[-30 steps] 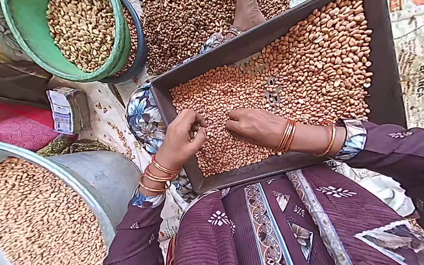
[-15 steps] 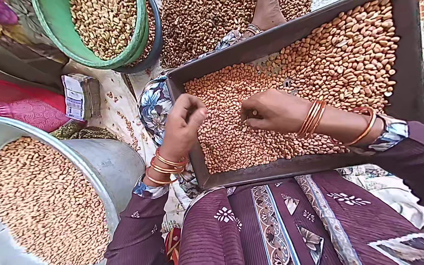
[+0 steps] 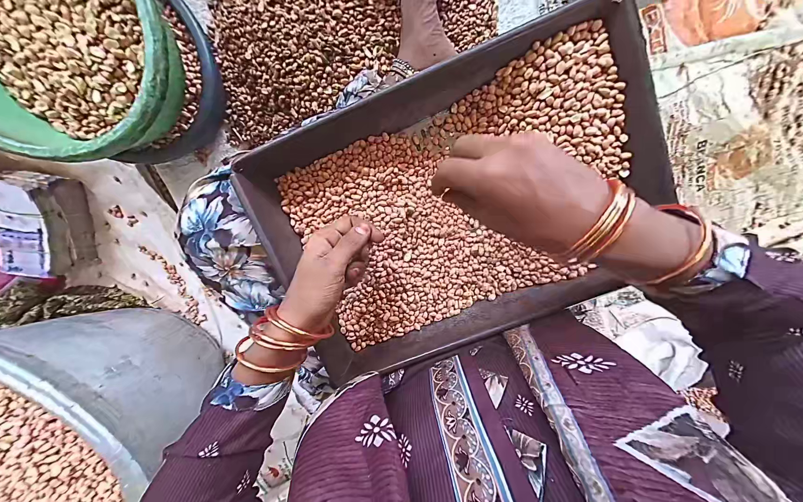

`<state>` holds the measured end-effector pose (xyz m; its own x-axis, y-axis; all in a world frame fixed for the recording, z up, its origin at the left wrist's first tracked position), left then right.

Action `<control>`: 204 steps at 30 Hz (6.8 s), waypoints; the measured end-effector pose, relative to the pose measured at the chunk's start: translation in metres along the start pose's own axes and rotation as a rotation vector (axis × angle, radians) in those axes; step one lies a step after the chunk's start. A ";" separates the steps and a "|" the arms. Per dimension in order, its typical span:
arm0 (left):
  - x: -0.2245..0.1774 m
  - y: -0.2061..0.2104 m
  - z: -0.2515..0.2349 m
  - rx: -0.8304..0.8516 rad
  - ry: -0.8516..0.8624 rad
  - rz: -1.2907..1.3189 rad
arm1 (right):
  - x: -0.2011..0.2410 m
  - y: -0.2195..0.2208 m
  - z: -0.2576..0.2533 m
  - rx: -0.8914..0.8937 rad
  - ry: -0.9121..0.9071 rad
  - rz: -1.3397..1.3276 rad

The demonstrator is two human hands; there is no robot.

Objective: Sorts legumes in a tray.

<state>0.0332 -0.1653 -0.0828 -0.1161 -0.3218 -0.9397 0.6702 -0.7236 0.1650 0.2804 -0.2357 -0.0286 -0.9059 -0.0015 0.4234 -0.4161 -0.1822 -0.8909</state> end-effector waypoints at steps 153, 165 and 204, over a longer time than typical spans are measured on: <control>0.022 0.027 -0.008 0.355 0.378 -1.217 | -0.007 0.064 -0.009 0.127 -0.157 -0.077; 0.008 -0.006 -0.005 0.108 0.199 0.003 | 0.002 0.066 0.019 0.293 -0.234 -0.251; 0.028 0.045 -0.041 0.356 0.709 -1.141 | -0.048 0.047 -0.005 0.234 0.060 -0.249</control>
<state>0.0901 -0.1818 -0.1139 -0.0028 0.8434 -0.5373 0.2242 -0.5231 -0.8223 0.3044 -0.2396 -0.0914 -0.7847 0.1284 0.6064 -0.6021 -0.3903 -0.6965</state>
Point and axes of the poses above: each hand's wrist, its own z-axis away from the middle knuckle, its own y-axis out of the palm, x = y × z, the point moved 1 cm from there along -z, towards the middle knuckle, and after that the axes turned 13 degrees about y, right-handed, at the moved point
